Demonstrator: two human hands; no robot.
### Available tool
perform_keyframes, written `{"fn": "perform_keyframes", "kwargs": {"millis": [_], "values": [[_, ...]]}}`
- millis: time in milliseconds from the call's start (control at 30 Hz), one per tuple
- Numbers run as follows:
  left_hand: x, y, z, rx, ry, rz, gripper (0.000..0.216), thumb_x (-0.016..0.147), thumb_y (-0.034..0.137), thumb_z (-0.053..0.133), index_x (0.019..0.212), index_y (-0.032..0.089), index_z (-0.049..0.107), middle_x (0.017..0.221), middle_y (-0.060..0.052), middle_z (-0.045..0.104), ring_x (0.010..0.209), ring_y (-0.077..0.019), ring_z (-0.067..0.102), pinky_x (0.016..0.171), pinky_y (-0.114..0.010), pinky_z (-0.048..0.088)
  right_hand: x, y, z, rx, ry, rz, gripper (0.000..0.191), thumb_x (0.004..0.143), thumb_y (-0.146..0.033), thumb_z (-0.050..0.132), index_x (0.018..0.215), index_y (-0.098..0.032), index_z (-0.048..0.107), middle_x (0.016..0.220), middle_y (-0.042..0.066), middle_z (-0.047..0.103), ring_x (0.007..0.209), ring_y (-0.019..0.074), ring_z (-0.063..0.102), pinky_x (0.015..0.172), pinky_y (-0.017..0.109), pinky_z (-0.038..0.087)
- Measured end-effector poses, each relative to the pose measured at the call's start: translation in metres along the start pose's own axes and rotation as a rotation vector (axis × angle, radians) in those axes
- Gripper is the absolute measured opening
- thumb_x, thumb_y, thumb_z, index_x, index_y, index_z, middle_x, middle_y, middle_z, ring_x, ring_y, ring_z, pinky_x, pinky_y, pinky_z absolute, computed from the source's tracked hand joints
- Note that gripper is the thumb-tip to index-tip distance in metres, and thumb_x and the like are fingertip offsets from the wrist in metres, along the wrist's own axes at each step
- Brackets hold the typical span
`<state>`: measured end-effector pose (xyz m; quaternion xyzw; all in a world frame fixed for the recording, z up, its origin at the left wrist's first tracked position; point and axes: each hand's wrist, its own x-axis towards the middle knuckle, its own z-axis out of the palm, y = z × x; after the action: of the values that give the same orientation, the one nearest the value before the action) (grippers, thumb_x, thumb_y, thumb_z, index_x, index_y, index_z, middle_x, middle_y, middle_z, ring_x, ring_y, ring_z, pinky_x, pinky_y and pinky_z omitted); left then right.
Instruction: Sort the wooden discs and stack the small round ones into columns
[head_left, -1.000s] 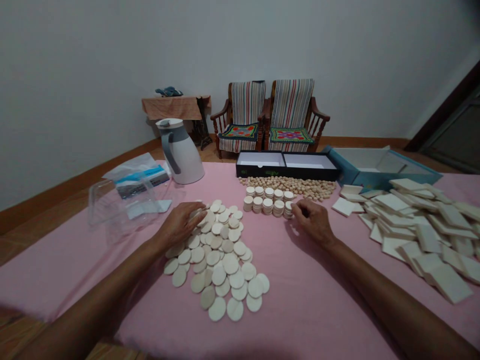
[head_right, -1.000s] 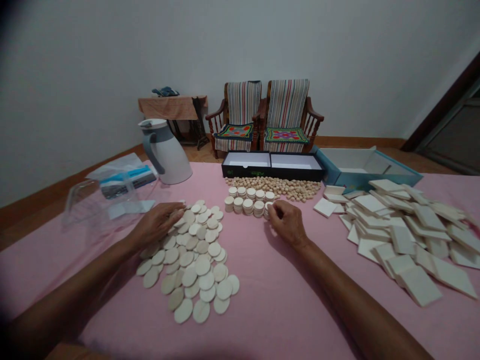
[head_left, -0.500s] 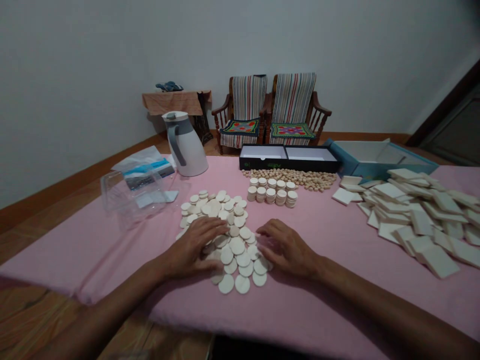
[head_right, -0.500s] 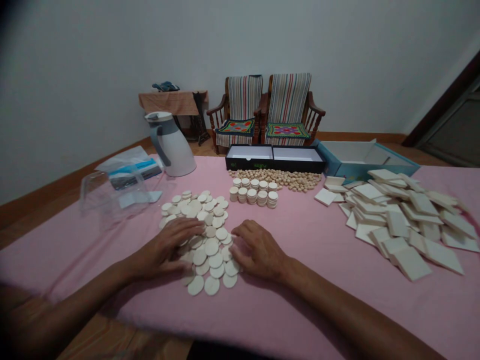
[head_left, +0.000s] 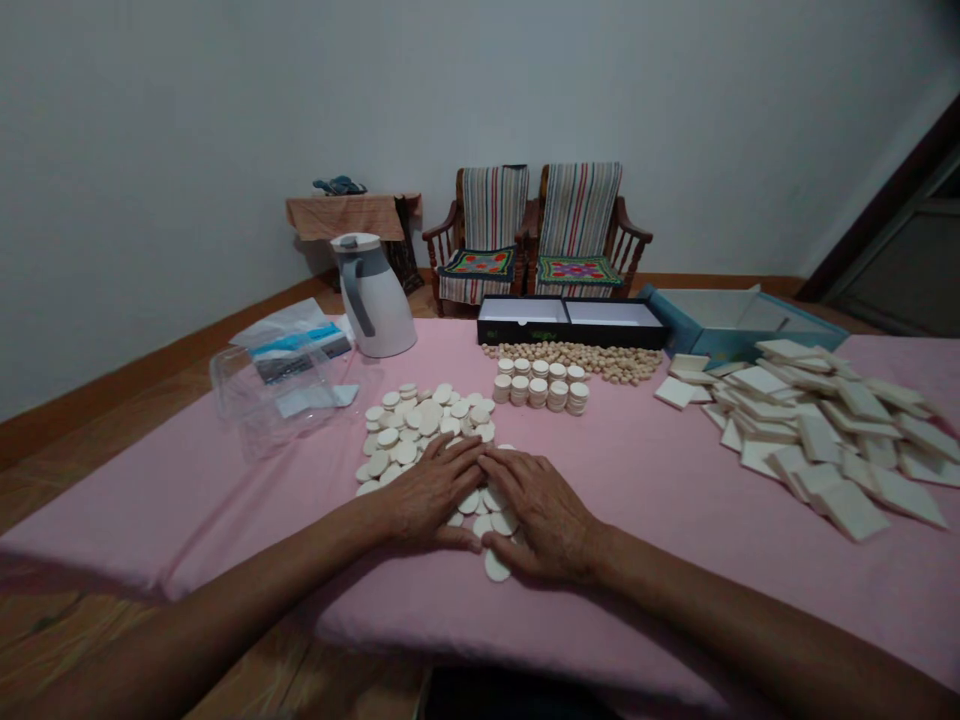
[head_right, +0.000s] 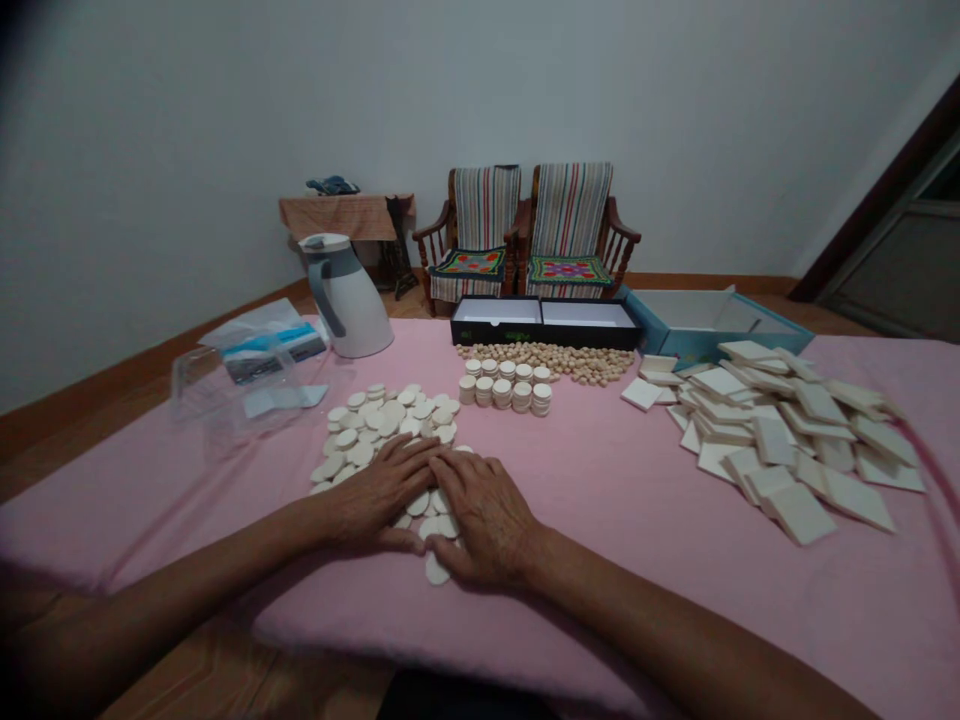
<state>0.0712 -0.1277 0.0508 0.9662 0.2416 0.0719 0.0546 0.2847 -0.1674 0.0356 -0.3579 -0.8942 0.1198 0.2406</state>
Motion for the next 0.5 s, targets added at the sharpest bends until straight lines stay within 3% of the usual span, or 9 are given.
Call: {"fn": "perform_keyframes", "kwargs": {"millis": [167,333,500], "values": [[0.032,0.009,0.006,-0.021,0.045,0.044,0.063,0.084,0.053,0.055,0.135,0.020,0.038,0.136,-0.016,0.046,0.131,-0.0332,0.036,0.108,-0.052,0.026,-0.012,0.015,-0.011,-0.025,0.050,0.088,0.063,0.074,-0.025,0.055,0.134,-0.013,0.039,0.131,0.015,0.047,0.118,0.0279,0.041,0.098,0.046,0.036],[0.061,0.019,0.016,-0.017,0.062,0.044,0.044,0.088,0.045,0.052,0.126,0.022,0.046,0.130,-0.013,0.050,0.123,-0.0292,0.043,0.105,-0.048,0.029,-0.026,0.031,-0.021,-0.040,0.080,0.122,0.062,0.074,-0.016,0.052,0.135,-0.016,0.038,0.130,0.013,0.048,0.115,0.0257,0.043,0.097,0.044,0.037],[0.081,0.023,0.019,-0.023,0.072,0.027,0.047,0.089,0.046,0.051,0.128,0.020,0.045,0.132,-0.014,0.051,0.124,-0.0290,0.043,0.105,-0.049,0.029,-0.036,0.047,-0.034,-0.054,0.110,0.217,0.051,0.077,-0.015,0.051,0.127,-0.018,0.045,0.119,0.011,0.054,0.108,0.0246,0.047,0.093,0.042,0.038]]}}
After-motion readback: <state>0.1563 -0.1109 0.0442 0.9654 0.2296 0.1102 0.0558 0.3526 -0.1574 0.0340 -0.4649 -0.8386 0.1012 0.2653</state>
